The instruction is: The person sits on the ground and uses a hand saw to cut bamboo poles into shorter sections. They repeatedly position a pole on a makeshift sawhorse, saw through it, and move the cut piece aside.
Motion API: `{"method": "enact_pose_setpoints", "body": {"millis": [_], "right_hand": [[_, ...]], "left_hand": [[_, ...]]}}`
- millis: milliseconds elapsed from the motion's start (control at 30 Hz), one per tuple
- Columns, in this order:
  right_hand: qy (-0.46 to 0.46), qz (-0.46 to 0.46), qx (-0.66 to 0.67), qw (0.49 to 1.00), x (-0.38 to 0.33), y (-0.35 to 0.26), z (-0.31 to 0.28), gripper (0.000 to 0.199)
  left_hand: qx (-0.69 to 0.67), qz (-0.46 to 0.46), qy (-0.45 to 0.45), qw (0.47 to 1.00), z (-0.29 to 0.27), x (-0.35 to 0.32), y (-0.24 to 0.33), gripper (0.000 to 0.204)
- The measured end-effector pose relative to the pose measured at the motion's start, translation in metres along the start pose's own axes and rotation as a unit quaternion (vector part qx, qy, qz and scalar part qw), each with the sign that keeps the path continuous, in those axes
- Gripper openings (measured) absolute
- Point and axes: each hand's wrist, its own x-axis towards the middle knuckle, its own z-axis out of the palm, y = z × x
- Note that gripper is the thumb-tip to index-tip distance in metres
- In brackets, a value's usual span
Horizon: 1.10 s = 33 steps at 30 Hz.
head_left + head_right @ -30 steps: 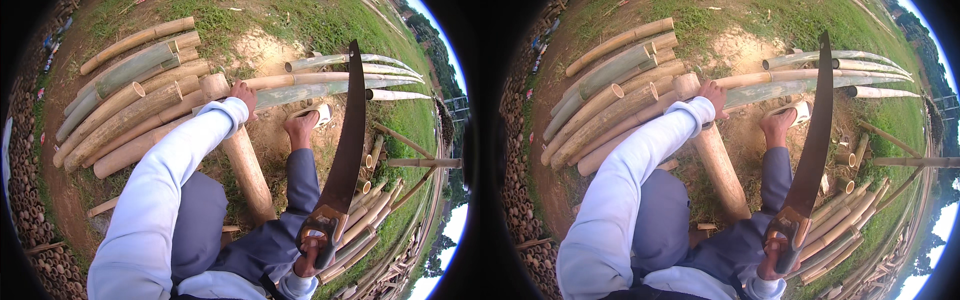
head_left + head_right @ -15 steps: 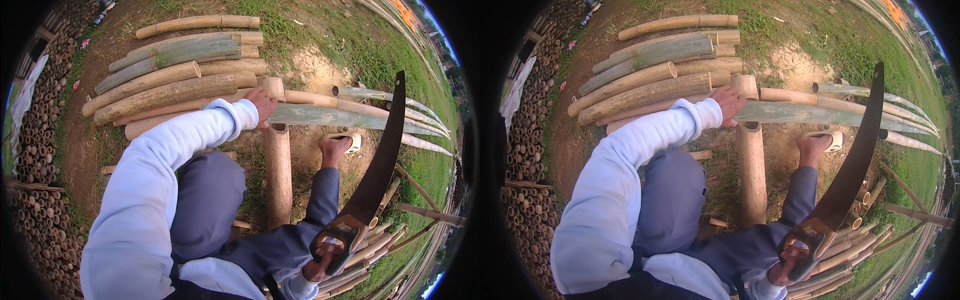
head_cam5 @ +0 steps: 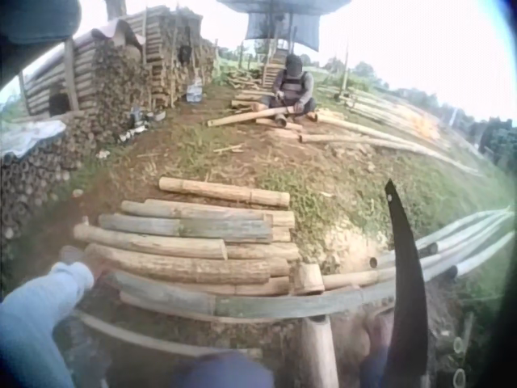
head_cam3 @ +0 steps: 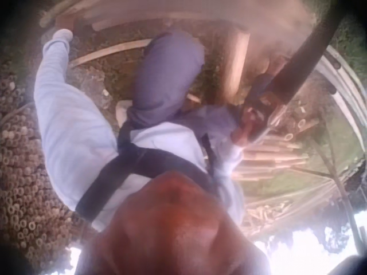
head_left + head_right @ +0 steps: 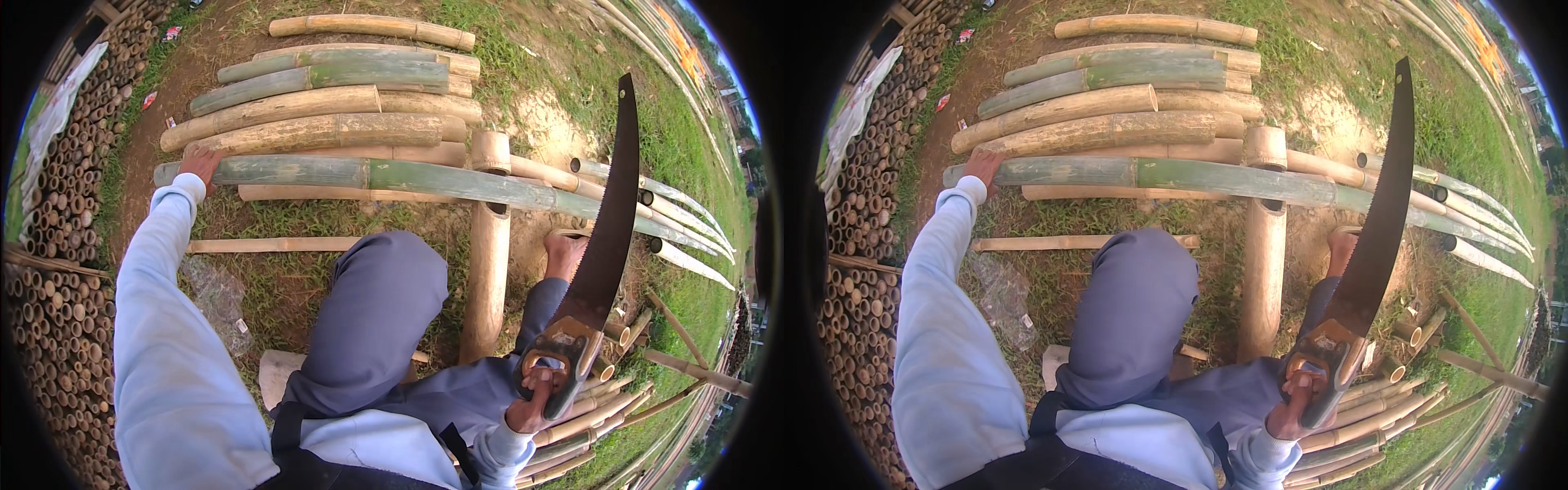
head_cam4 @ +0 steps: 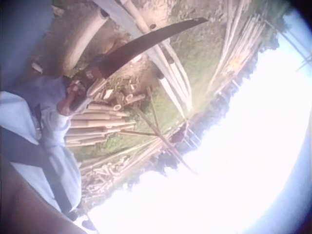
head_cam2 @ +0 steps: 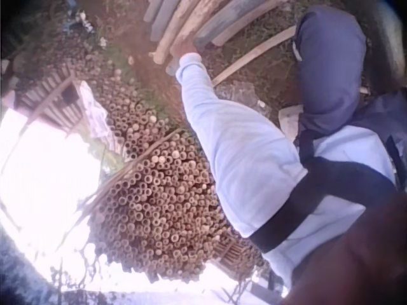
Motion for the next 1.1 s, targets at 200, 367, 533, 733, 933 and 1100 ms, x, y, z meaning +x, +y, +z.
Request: {"method": "enact_pose_setpoints", "body": {"millis": [200, 367, 533, 733, 933, 1100], "right_hand": [[-0.033, -0.015, -0.025, 0.999, -0.005, -0.004, 0.016, 0.012], [-0.027, 0.006, -0.013, 1.0, -0.02, 0.001, 0.018, 0.011], [-0.04, 0.022, -0.014, 0.999, -0.019, -0.009, 0.023, 0.009], [-0.033, 0.013, -0.02, 0.999, -0.023, 0.003, 0.007, 0.011], [-0.034, 0.036, 0.006, 0.999, -0.029, 0.005, 0.007, 0.01], [-0.042, 0.005, 0.007, 0.999, -0.025, 0.017, -0.002, 0.01]], "left_hand": [[-0.071, -0.06, 0.214, 0.972, 0.037, -0.016, 0.002, 0.076], [-0.248, -0.042, 0.364, 0.897, 0.065, -0.056, 0.117, 0.058], [-0.35, 0.004, 0.05, 0.936, 0.136, -0.067, 0.237, 0.059], [-0.247, 0.03, -0.048, 0.967, 0.115, -0.053, 0.259, 0.055], [-0.322, 0.093, -0.079, 0.939, 0.135, -0.048, 0.258, 0.053], [-0.255, 0.136, 0.046, 0.956, 0.059, -0.056, 0.205, 0.046]]}}
